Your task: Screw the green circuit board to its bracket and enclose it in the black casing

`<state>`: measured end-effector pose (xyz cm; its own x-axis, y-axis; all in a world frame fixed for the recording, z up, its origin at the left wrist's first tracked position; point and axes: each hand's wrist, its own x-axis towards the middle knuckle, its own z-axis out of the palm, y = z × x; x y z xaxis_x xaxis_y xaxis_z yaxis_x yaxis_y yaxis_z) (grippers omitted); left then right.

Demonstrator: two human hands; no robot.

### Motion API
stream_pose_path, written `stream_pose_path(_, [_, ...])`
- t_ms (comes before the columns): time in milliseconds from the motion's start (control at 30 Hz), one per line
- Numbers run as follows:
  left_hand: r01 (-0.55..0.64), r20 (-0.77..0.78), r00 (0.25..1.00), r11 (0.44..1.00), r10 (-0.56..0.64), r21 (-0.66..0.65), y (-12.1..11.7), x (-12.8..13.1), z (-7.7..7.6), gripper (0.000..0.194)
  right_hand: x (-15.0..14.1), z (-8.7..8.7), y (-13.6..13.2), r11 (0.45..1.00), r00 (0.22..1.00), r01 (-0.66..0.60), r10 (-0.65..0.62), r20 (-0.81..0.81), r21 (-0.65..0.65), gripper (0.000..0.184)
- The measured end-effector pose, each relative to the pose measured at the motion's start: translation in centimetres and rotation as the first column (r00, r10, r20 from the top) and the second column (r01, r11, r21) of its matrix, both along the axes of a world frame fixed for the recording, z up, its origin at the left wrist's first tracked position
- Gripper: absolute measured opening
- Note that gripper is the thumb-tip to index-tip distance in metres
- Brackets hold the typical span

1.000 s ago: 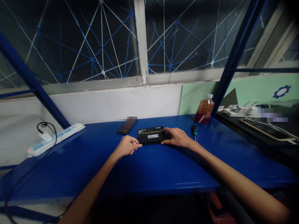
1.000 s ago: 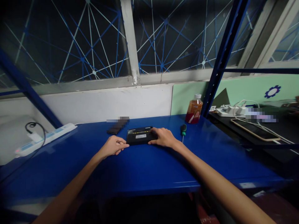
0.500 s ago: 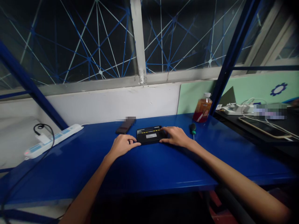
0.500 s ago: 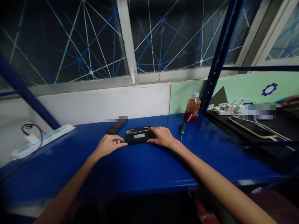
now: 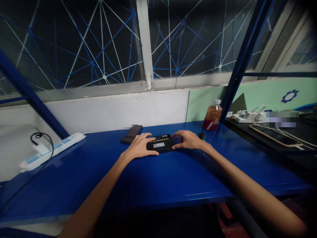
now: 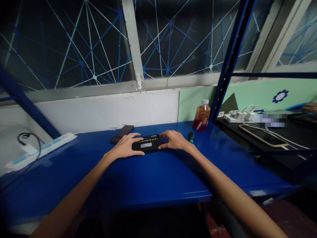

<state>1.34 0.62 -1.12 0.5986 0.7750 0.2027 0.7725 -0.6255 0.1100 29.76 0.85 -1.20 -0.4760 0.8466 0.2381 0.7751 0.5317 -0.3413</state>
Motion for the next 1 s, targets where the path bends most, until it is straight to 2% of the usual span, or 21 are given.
stream_pose_path(133, [0.000, 0.030, 1.000, 1.000, 0.001, -0.017, -0.1, -0.4, -0.8, 0.073, 0.6, 1.1, 1.2, 0.995, 0.995, -0.027, 0.036, 0.092, -0.096, 0.058])
stream_pose_path(233, [-0.015, 0.058, 0.998, 0.999, 0.017, -0.030, -0.2, -0.9, -1.1, 0.073, 0.5, 1.9, 1.8, 0.985, 0.993, -0.066, 0.081, 0.088, -0.161, 0.062])
stream_pose_path(333, [-0.024, 0.061, 0.998, 1.000, 0.025, -0.019, -0.2, -1.3, -1.3, 0.073, -0.1, 1.8, 1.8, 0.987, 0.992, -0.098, 0.106, 0.064, -0.126, 0.068])
stream_pose_path(500, [-0.034, 0.062, 0.997, 0.999, 0.035, -0.019, 0.0, -2.0, -1.1, 0.068, -0.7, 0.5, 1.2, 0.994, 0.982, -0.108, 0.112, 0.150, -0.032, 0.077])
stream_pose_path(667, [-0.034, 0.050, 0.998, 0.998, 0.037, -0.057, 0.2, -2.4, -0.8, 0.067, -0.6, -0.3, 1.3, 0.995, 0.983, -0.098, 0.095, 0.159, 0.012, 0.075])
stream_pose_path(1000, [-0.036, 0.103, 0.994, 0.993, 0.047, -0.109, 0.2, -2.4, -0.9, 0.064, -0.6, -0.7, 1.4, 0.995, 0.988, -0.086, 0.080, 0.131, 0.041, 0.073])
